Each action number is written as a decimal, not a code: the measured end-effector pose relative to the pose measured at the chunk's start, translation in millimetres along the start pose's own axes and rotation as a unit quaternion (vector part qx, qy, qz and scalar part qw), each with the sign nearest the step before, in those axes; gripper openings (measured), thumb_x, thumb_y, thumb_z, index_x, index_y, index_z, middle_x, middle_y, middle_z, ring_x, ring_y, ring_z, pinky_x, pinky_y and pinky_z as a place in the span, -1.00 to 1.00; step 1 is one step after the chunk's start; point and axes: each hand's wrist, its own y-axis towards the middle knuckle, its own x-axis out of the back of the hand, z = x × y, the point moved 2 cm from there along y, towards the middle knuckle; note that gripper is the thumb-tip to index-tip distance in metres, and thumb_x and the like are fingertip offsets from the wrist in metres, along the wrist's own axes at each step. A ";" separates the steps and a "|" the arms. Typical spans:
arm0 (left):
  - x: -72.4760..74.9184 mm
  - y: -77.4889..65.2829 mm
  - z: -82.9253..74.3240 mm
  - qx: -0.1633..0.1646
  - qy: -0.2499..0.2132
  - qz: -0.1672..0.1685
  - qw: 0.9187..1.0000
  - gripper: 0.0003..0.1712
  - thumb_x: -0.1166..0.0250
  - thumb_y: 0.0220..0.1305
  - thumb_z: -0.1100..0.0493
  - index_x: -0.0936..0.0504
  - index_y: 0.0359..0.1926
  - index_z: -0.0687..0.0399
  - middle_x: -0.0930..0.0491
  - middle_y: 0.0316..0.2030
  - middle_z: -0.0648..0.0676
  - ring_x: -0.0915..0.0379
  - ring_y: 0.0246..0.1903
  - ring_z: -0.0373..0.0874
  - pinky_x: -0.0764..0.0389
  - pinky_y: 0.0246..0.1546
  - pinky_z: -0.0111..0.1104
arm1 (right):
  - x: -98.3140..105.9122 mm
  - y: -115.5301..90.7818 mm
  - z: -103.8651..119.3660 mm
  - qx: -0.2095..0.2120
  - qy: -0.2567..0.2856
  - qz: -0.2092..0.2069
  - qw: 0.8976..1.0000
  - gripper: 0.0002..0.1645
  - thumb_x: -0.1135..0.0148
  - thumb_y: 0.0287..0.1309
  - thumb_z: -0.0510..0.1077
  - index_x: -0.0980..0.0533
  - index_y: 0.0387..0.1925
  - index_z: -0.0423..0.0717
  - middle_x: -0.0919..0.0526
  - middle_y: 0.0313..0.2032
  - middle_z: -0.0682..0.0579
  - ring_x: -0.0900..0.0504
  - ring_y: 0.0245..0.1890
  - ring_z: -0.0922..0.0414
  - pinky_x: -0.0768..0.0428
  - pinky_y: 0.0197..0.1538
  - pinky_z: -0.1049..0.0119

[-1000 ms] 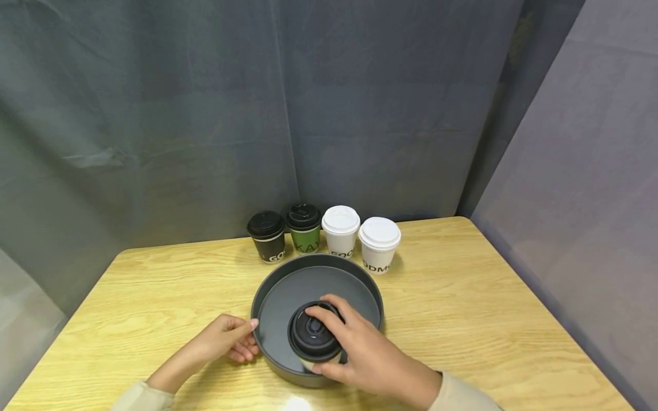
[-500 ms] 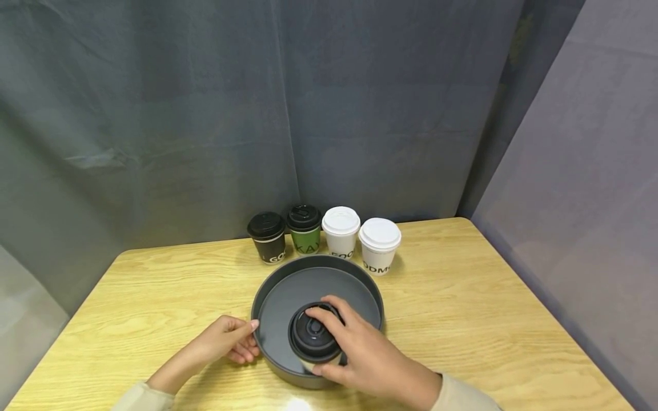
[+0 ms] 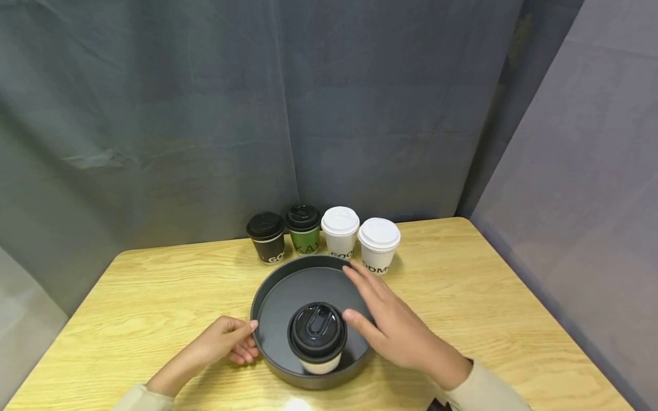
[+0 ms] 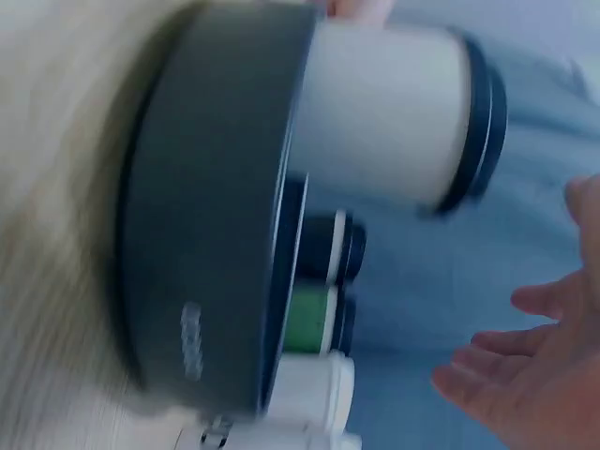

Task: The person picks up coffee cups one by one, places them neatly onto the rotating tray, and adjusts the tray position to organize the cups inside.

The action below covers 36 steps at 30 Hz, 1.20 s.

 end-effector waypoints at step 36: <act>-18.5 -17.3 -3.2 0.029 0.008 0.007 1.000 -0.48 -0.12 0.40 -0.05 -0.59 -0.46 0.35 -0.67 -0.55 0.14 -0.58 -0.63 -0.22 -0.67 -0.56 -0.35 | -32.5 -24.9 -60.6 -0.090 -0.068 0.095 0.989 -0.31 0.09 0.45 0.07 -0.16 0.38 -0.32 -0.04 0.44 -0.20 0.00 0.44 -0.20 -0.17 0.30 -0.30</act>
